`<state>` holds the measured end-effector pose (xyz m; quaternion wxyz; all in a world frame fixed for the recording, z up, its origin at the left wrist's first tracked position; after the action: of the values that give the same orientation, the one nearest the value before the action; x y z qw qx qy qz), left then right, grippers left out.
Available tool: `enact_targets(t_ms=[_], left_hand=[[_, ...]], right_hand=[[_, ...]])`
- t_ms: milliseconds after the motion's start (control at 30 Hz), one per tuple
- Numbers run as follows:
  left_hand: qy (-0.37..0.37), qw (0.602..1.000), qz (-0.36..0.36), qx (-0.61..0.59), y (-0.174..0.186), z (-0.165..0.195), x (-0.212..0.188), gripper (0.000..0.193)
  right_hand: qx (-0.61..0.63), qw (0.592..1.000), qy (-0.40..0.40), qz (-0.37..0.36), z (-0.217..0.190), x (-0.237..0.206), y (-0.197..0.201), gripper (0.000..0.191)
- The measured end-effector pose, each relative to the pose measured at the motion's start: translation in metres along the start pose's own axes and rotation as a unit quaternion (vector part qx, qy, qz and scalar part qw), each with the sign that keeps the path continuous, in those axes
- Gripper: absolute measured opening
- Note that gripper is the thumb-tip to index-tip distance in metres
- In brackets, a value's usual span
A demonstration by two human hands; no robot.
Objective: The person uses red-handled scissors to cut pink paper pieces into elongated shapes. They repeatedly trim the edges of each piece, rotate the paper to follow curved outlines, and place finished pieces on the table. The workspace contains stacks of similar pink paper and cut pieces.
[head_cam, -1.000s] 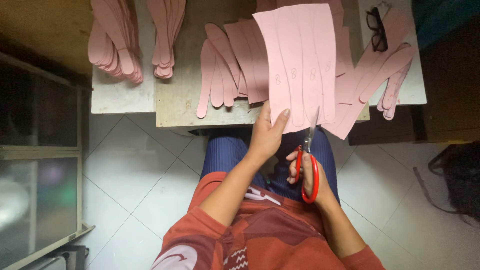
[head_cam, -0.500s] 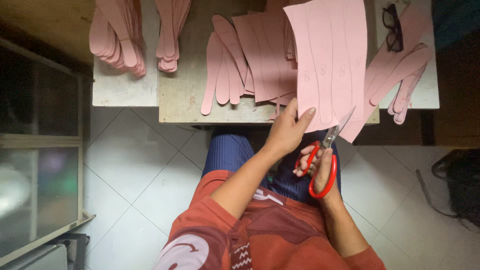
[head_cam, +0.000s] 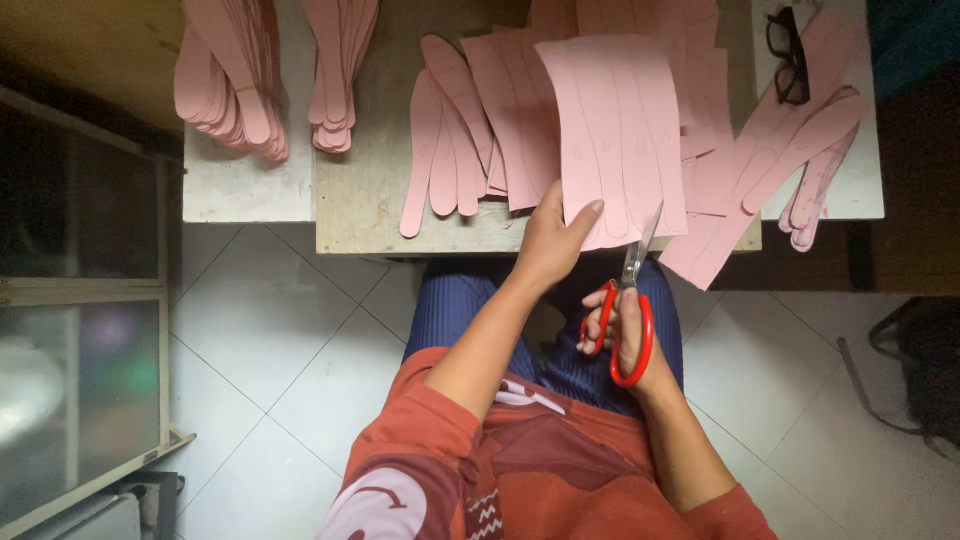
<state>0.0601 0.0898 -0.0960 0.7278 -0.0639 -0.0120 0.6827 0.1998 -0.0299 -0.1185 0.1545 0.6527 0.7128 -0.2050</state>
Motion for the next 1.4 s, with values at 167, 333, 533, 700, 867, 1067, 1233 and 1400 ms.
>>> enact_targets(t_ms=[167, 333, 533, 700, 867, 1067, 1233, 1400], left_hand=[[-0.055, 0.983, 0.047, -0.171, 0.014, 0.013, -0.007, 0.027], [-0.113, 0.982, 0.048, -0.143, 0.053, 0.041, -0.036, 0.029], [-0.092, 0.989, 0.028, -0.114, 0.054, 0.064, -0.063, 0.033], [-0.094, 0.983, 0.005, -0.16, 0.048, 0.069, -0.068, 0.034], [-0.093, 0.98, 0.005, -0.175, 0.04, 0.069, -0.071, 0.039], [-0.121, 0.981, 0.005, -0.152, 0.034, 0.074, -0.075, 0.04], [-0.136, 0.98, 0.021, -0.147, 0.033, 0.078, -0.077, 0.04], [-0.129, 0.981, 0.027, -0.143, 0.035, 0.079, -0.077, 0.042]], right_hand=[[-0.051, 0.993, 0.052, -0.089, -0.004, -0.017, -0.006, 0.07], [-0.125, 0.972, 0.105, -0.168, -0.026, -0.038, -0.024, 0.072], [-0.136, 0.97, 0.118, -0.165, -0.049, -0.048, -0.041, 0.081], [-0.15, 0.97, 0.12, -0.152, -0.055, -0.057, -0.042, 0.085], [-0.133, 0.972, 0.119, -0.152, -0.054, -0.062, -0.039, 0.088], [-0.135, 0.976, 0.11, -0.133, -0.054, -0.069, -0.035, 0.087], [-0.141, 0.966, 0.142, -0.165, -0.066, -0.069, -0.037, 0.089], [-0.164, 0.963, 0.148, -0.152, -0.072, -0.069, -0.04, 0.092]])
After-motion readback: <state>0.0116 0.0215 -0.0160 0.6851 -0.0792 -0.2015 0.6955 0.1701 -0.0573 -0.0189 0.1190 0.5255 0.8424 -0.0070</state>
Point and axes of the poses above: each hand's wrist, its own x-axis towards the middle knuckle, its own y-axis out of the back of the hand, z = x × y, the point moved 4 cm from there along x, towards the middle knuckle, and after that the axes turned 2 degrees about -z, right-handed, at the moved point
